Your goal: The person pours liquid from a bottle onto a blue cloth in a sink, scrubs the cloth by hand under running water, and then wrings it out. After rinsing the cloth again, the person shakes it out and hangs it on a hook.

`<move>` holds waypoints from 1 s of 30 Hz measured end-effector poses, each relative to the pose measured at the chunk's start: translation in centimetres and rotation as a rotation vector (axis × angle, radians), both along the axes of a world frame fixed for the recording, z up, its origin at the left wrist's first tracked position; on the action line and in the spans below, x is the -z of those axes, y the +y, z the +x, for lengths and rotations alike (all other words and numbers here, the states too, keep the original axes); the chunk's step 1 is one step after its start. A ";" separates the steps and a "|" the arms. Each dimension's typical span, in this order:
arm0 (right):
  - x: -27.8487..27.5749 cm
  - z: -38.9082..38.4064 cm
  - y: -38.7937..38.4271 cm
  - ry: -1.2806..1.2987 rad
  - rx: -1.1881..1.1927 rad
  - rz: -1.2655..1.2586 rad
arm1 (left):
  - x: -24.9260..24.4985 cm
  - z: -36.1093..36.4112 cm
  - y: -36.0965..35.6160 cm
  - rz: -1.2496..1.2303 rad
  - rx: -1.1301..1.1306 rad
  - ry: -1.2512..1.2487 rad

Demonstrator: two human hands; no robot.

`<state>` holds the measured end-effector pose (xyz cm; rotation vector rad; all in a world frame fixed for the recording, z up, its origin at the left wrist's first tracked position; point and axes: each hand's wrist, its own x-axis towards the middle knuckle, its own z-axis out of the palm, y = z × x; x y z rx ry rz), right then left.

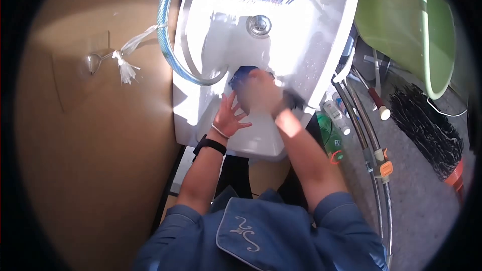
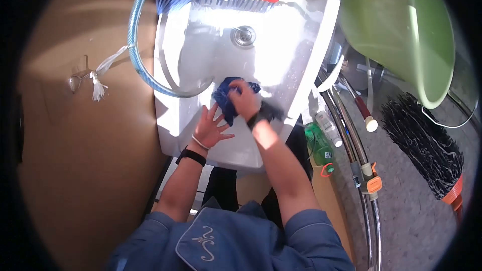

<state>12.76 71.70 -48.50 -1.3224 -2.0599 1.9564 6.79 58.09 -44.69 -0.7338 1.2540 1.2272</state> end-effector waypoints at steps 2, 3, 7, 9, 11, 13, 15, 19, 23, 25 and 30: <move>-4.3 1.7 -3.2 0.177 -0.060 -0.118 | -0.1 0.0 0.5 -0.003 -0.245 -0.239; -8.6 1.7 -5.2 0.170 0.002 -0.126 | 1.6 0.0 0.1 0.255 -0.302 -0.271; -7.4 1.6 -7.4 0.034 -0.230 0.256 | 2.3 1.6 0.8 0.302 -0.401 -0.244; -0.8 1.2 -4.0 -0.083 -0.257 0.351 | -0.5 1.8 3.8 0.024 -0.483 -0.113; -0.2 0.4 -3.0 -0.050 -0.201 0.371 | 4.0 4.3 0.7 0.128 -0.188 0.355; -2.7 0.5 -4.2 0.053 -0.129 0.471 | 6.0 4.2 -0.1 0.092 0.146 0.854; -4.5 1.5 -5.6 0.102 -0.139 0.428 | 1.9 2.1 0.4 0.084 -0.093 0.204; 4.9 3.5 -2.5 -0.024 -0.385 0.210 | -4.0 1.7 2.4 0.136 0.187 0.178; 5.2 2.1 -0.9 0.026 -0.455 -0.003 | -2.1 1.8 -0.9 0.324 0.831 0.695; -0.1 1.0 -0.9 0.025 -0.575 0.086 | -1.9 0.9 -0.2 -0.116 -0.278 -0.132; -11.1 3.4 -7.0 0.053 -0.257 -0.303 | 2.2 -0.3 -1.5 0.182 -0.086 -0.282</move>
